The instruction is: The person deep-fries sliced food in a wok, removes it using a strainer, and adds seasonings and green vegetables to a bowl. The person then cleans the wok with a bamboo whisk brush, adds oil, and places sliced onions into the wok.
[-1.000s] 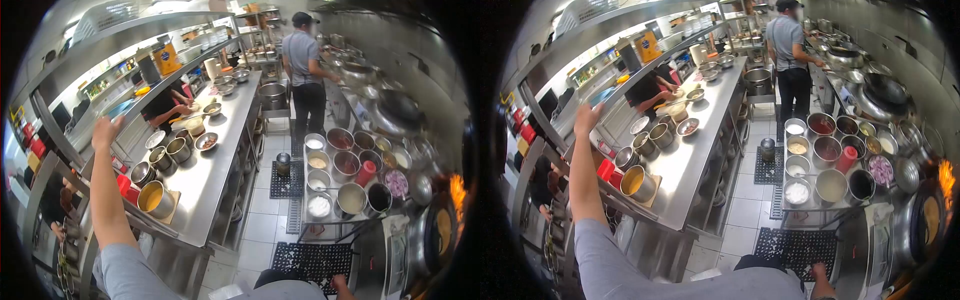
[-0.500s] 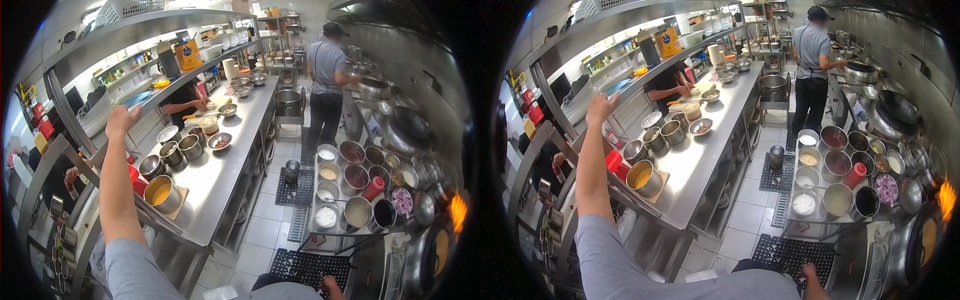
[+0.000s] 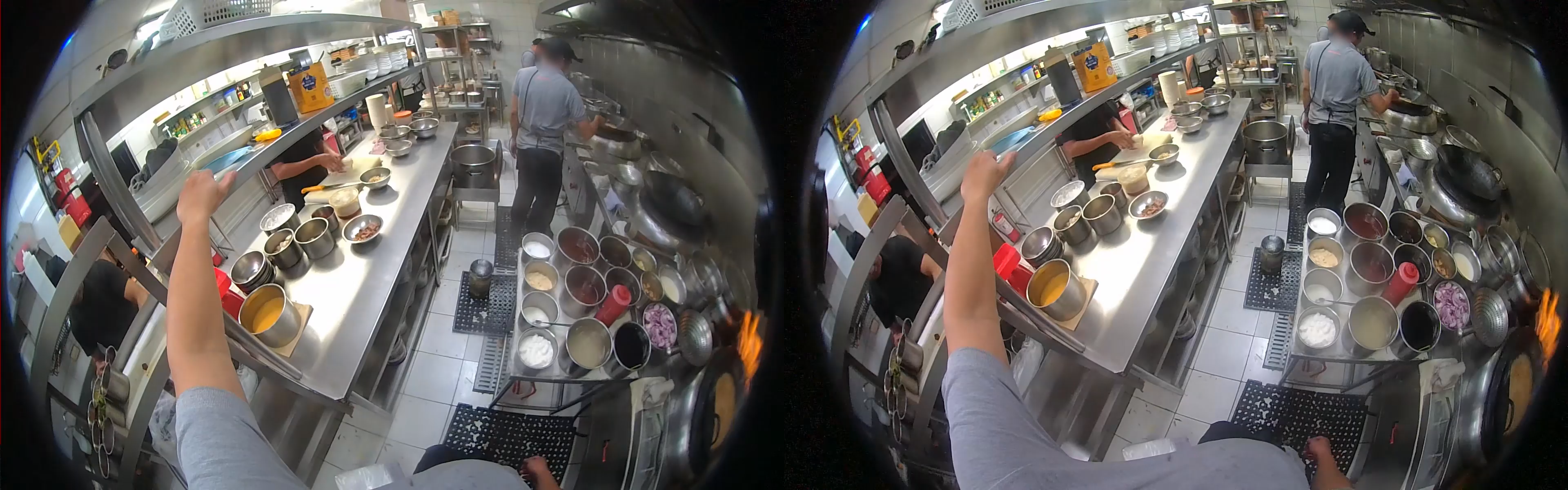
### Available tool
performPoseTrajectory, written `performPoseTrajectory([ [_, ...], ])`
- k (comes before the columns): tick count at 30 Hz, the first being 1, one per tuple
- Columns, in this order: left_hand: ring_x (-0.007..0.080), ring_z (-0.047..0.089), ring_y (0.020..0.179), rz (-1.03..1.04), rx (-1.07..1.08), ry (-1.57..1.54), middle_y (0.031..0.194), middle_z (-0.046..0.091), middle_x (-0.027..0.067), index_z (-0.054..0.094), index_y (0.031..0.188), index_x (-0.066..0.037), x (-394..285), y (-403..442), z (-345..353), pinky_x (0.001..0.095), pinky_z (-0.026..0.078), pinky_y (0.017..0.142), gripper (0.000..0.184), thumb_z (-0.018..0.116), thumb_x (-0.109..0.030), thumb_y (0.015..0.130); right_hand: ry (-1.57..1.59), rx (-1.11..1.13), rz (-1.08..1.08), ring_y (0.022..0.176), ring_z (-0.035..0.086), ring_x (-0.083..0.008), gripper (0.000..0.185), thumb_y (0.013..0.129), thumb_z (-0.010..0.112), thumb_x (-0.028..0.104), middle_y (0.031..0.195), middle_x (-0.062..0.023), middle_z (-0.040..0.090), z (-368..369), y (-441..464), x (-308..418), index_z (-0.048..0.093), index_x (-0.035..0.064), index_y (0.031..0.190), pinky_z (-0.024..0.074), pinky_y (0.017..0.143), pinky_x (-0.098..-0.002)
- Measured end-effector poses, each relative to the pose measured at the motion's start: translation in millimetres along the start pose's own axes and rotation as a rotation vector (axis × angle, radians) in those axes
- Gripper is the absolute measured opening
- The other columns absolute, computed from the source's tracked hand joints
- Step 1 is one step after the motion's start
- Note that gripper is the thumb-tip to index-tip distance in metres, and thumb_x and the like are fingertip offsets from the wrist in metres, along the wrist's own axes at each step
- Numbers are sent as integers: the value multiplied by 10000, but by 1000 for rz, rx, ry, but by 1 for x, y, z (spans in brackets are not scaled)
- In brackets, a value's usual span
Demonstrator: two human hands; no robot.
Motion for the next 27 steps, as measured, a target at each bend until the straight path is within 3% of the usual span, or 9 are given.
performPoseTrajectory([
  [6,367,614,1072,-27,74,19,1130,641,225,689,1031,-1,-2,2,-2,470,497,906,649,533,-613,884,218,13,-23,600,627,-283,132,922,559,88,759,-144,617,-2,-7,-9,575,10,1027,572,573,-485],
  [9,368,621,1059,-26,65,17,1114,650,225,692,1024,-2,-1,2,-2,472,501,897,648,538,-614,879,158,-39,-11,600,612,-276,144,916,559,99,736,-133,598,-3,-12,-9,569,28,1041,575,598,-494],
  [18,364,629,1049,-36,60,-17,1103,659,220,699,1021,-13,1,4,-2,469,506,884,643,554,-619,865,19,-81,-21,623,649,-248,131,931,554,122,779,-118,642,-6,-31,-8,593,29,1014,554,524,-410],
  [27,357,627,1061,-25,76,1,1113,661,211,696,1038,-7,1,6,1,465,502,896,663,530,-628,876,107,-129,42,587,650,-232,127,933,553,129,785,-130,652,-7,-38,-13,592,17,978,526,480,-400],
])
Point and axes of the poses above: each hand's wrist, its own y-axis towards the middle knuckle, its own z-axis out of the palm, x = y × z, the point moved 4 cm from there along y, towards the middle knuckle
